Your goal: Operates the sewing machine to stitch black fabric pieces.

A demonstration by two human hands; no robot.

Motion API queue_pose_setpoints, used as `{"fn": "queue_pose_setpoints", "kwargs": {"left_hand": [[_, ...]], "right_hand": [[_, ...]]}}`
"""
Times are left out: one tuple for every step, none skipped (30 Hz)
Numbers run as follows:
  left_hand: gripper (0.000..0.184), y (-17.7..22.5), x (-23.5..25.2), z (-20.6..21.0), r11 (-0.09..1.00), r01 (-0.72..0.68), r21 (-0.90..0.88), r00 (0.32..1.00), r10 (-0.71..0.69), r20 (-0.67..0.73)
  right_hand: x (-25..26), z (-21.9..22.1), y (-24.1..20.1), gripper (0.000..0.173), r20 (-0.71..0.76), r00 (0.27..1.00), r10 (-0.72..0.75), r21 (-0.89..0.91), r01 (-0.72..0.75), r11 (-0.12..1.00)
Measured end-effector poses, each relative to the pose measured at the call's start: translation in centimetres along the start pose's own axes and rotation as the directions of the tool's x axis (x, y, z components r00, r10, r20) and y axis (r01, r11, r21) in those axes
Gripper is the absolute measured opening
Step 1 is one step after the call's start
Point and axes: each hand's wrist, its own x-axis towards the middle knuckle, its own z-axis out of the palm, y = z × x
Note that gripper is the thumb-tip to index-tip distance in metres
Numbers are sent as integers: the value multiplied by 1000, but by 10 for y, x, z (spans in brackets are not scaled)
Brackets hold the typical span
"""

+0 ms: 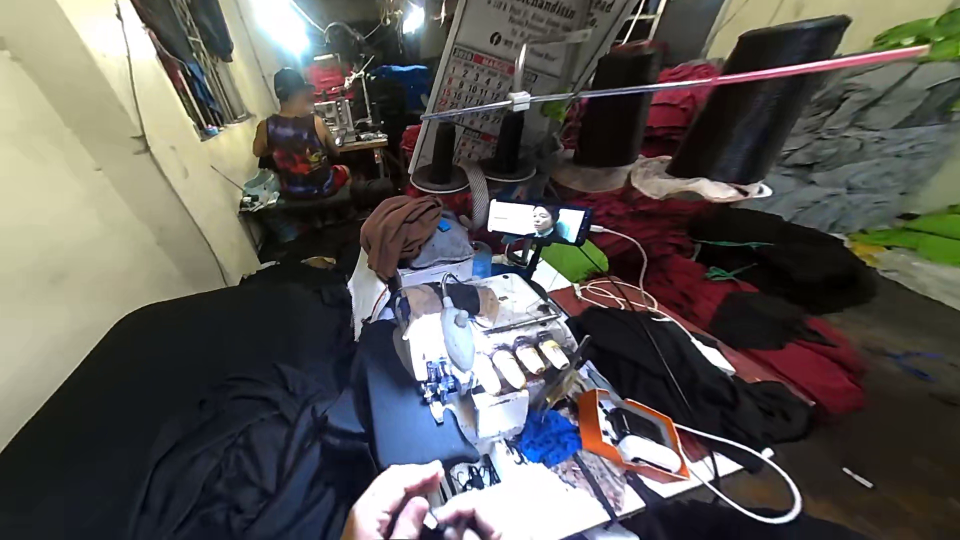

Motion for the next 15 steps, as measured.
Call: {"fn": "queue_pose_setpoints", "kwargs": {"left_hand": [[31, 2, 1, 3, 999, 36, -21, 997, -35, 63], [32, 4, 2, 6, 997, 65, -31, 994, -62, 90], [32, 6, 4, 9, 996, 85, -33, 993, -82, 86], [31, 8, 5, 12, 995, 92, -28, 994, -91, 60], [27, 9, 6, 15, 995, 95, -14, 995, -94, 27], [23, 11, 7, 17, 995, 96, 8, 995, -96, -4], [18, 12, 7, 18, 995, 99, 33, 995, -98, -29], [14, 13, 7, 18, 993, 104, 55, 993, -101, -52], [12, 14, 7, 18, 992, 107, 73, 992, -102, -69], [11, 14, 7, 17, 991, 105, 87, 992, -99, -74], [11, 15, 7, 15, 991, 99, 94, 993, -93, -68], [12, 15, 6, 13, 991, 91, 95, 995, -85, -58], [13, 17, 6, 11, 992, 81, 94, 996, -77, -47], [16, 18, 7, 11, 993, 67, 100, 997, -64, -36], [20, 18, 8, 10, 993, 46, 113, 999, -44, -19]], "right_hand": [[6, -5, -12, 18, -58, 998, 40, 88, -35, 996], [10, -9, -21, 17, -100, 992, 74, 135, -60, 989], [13, -12, -29, 16, -125, 986, 109, 144, -90, 985], [16, -14, -35, 14, -139, 981, 137, 148, -116, 982], [16, -15, -36, 12, -139, 978, 155, 157, -133, 979], [16, -16, -36, 10, -133, 977, 164, 168, -141, 976], [15, -15, -35, 10, -125, 977, 175, 181, -151, 972], [13, -15, -34, 10, -111, 977, 184, 197, -160, 967], [11, -15, -33, 11, -99, 977, 191, 207, -168, 964], [11, -16, -32, 12, -92, 978, 189, 216, -166, 962], [10, -17, -29, 13, -91, 982, 166, 227, -141, 964], [11, -20, -24, 16, -93, 988, 120, 243, -95, 965], [12, -24, -19, 20, -95, 994, 57, 264, -30, 964], [13, -28, -16, 23, -91, 996, 3, 282, 23, 959], [14, -31, -16, 26, -90, 995, -33, 286, 58, 956]]}}
